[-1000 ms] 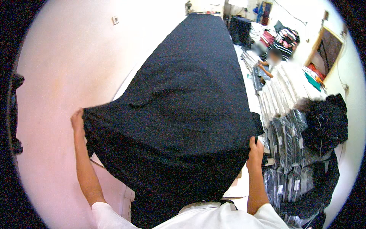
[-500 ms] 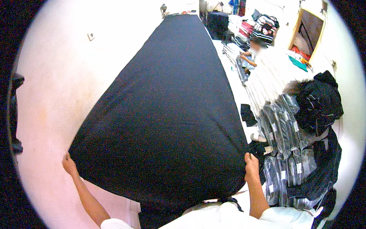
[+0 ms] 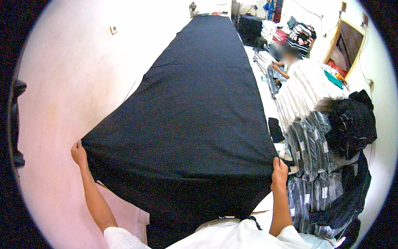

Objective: The person spreads a large black fabric on a table, smooths it, and uses shears to cut a rectangular piece. The cut piece is folded and placed on the table. The process is repeated with another section of the fabric.

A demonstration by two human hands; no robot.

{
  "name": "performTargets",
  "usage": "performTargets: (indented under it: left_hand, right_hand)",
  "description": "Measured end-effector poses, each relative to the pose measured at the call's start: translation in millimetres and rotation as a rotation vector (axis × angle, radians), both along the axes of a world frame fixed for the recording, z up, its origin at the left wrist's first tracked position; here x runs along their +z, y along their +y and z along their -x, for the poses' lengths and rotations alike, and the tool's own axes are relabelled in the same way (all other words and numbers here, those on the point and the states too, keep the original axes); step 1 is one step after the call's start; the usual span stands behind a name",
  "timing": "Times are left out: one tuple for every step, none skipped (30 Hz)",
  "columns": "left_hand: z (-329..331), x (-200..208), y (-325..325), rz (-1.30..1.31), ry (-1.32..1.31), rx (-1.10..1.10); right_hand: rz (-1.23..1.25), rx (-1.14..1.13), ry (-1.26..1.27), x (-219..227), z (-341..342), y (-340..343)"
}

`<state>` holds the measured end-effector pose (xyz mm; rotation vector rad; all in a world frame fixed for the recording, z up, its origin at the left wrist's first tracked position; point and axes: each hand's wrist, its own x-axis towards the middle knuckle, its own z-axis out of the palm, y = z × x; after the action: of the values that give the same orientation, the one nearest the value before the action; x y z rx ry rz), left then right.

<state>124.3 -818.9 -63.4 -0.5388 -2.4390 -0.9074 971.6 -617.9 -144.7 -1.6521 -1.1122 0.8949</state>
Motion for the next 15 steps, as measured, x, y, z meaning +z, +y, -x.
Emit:
performTargets:
  left_hand:
    - [-0.8,3.3,-10.6,0.002,0.029,-0.014]
    - [-2.4,4.0,-25.0,0.088,0.016,-0.004]
    - [-3.3,1.7,-35.0,0.14,-0.027,0.063]
    - [-4.5,-2.5,-44.6,0.179,-0.043,0.097]
    - [-4.9,-8.4,-50.2,0.216,-0.06,0.15]
    - [-5.2,-15.6,-52.0,0.274,-0.06,0.176]
    - [-5.8,-24.5,-52.1,0.279,-0.086,0.164]
    - [-5.6,-32.7,-47.5,0.284,-0.11,0.181]
    - [-6.0,-41.5,-42.8,0.303,-0.153,0.217]
    - [-5.4,-48.5,-37.6,0.269,-0.16,0.195]
    - [-5.5,-55.3,-33.6,0.245,-0.162,0.144]
    - [-5.6,-60.8,-32.8,0.19,-0.11,0.125]
    - [-6.1,-66.1,-31.9,0.136,-0.062,0.042]
    - [-6.3,-69.8,-36.6,0.171,-0.085,0.084]
    - [-6.4,-72.9,-41.0,0.206,-0.123,0.082]
  right_hand:
    - [0.012,0.011,0.206,1.6,-2.9,-4.8]
    - [0.047,-0.024,0.081,2.3,-7.3,-10.8]
    - [0.048,-0.048,-0.009,0.8,-9.4,-16.2]
    - [0.058,-0.036,0.015,-1.7,-11.5,-20.9]
    - [0.063,-0.034,0.047,-5.4,-12.0,-24.4]
    - [0.07,-0.032,0.079,-9.6,-11.5,-26.3]
    - [0.067,-0.024,0.019,-14.0,-10.8,-27.5]
    - [0.062,-0.017,-0.038,-18.5,-8.3,-26.6]
    - [0.056,-0.029,-0.093,-22.3,-7.1,-25.9]
    - [-0.017,0.0,-0.05,-26.4,-4.2,-23.9]
    - [-0.011,-0.027,-0.134,-29.3,-3.3,-22.9]
    - [-0.022,-0.018,-0.202,-32.8,-1.7,-22.2]
    - [-0.098,0.011,-0.267,-35.4,-1.9,-22.5]
    - [-0.037,-0.005,-0.276,-39.1,-2.2,-23.6]
    - [-0.043,0.001,-0.282,-42.6,-3.5,-25.2]
